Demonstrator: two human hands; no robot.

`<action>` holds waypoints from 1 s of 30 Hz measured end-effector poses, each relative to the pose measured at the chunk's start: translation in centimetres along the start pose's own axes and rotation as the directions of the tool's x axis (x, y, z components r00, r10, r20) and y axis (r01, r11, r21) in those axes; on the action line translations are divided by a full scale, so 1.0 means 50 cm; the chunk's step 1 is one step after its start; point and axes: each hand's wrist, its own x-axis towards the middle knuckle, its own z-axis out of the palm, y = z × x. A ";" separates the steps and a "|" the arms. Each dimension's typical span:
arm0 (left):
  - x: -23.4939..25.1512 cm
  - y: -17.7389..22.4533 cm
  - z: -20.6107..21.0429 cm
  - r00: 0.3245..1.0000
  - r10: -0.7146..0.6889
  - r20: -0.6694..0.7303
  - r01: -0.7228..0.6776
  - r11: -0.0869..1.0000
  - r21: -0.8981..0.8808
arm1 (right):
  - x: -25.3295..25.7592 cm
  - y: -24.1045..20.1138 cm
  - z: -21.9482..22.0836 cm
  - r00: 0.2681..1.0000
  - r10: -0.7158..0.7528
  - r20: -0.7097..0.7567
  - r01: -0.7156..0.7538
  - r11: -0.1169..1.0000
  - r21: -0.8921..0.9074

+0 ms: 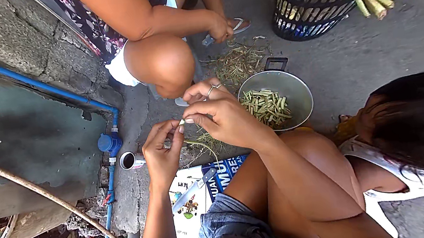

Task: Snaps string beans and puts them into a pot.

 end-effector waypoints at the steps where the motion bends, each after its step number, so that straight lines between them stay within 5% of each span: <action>1: 0.000 0.001 -0.002 1.000 -0.007 -0.001 0.007 1.000 -0.013 | 0.001 -0.002 0.000 0.999 0.046 0.019 -0.047 0.998 0.045; 14: -0.004 -0.010 -0.025 0.992 -0.117 -0.054 0.102 0.969 -0.226 | 0.004 0.024 0.061 0.929 0.243 0.279 -0.364 0.735 0.572; 23: 0.021 -0.042 -0.131 0.949 -0.222 -0.224 0.119 0.910 -0.397 | -0.005 0.139 0.129 0.785 0.405 0.469 -0.512 0.850 0.122; 26: 0.020 -0.052 -0.159 0.937 -0.231 -0.261 0.123 0.919 -0.375 | -0.010 0.185 0.143 0.732 0.489 0.475 -0.567 0.823 0.027; 30: 0.018 -0.061 -0.182 0.930 -0.204 -0.304 0.102 0.942 -0.320 | -0.014 0.230 0.147 0.560 0.693 0.453 -0.657 0.705 -0.267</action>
